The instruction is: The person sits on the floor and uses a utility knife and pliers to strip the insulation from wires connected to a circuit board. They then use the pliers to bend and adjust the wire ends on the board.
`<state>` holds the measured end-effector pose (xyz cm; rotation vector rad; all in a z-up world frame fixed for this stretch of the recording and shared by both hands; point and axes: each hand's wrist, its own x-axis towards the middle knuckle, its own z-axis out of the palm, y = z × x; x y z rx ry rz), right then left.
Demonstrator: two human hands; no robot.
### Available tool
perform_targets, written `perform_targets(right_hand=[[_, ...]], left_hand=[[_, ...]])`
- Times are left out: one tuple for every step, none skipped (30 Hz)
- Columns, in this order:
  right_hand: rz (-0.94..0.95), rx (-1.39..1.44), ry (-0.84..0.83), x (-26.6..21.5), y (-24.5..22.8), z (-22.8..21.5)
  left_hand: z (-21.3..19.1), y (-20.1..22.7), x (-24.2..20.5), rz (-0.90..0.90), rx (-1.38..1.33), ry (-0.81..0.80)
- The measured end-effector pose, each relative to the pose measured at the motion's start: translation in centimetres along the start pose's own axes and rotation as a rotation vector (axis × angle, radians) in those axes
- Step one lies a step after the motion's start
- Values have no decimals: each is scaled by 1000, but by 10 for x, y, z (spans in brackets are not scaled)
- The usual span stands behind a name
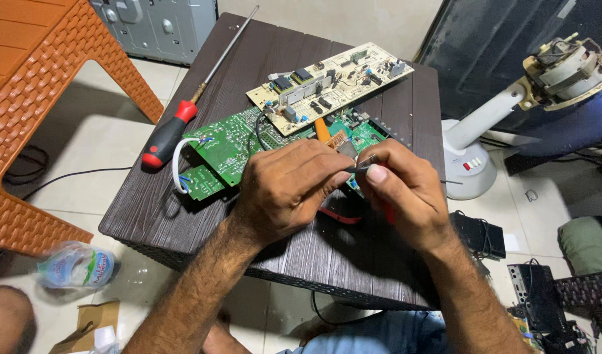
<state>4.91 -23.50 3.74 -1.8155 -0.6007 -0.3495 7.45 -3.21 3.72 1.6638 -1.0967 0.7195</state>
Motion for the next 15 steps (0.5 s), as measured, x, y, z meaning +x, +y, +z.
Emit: perform_targets(right_hand=[[0,0,1,0,1,1],[19,48,1,-1,2,1],[38,96,2,-2,3,2],[39,97,3,-1,4,2],[52,120,-5,-1,5,3],[65,143,-13,0,6,3],[66,144,-11,-1,6,3],[77,164,-17,-1,7,4],[88,184,-22,-2,8,4],[88,184,-20,-2,8,4],[108,201,-23,-2,8,4],[129,218,-25,-2,8,5],[129,218,-24,-2,7,5],[109,225,-33,0,5,5],[90,232,-42,1,3,6]], left_hand=[[0,0,0,0,0,0],[1,0,0,6,3,2],[1,0,0,12,7,4],[1,-1,-1,12,6,3],[2,-2,-1,17,14,-2],[2,-3,-2,22,21,-7],[2,-3,-2,21,20,-9],[2,-3,-2,17,9,-14],[2,-3,-2,12,-2,-19],[2,-4,-2,13,-2,-21],[2,-4,-2,13,-3,-28],[2,-4,-2,13,-5,-35],[2,-4,-3,12,-5,-36],[2,-5,-3,5,-5,-27],[3,-5,-3,-2,-4,-19]])
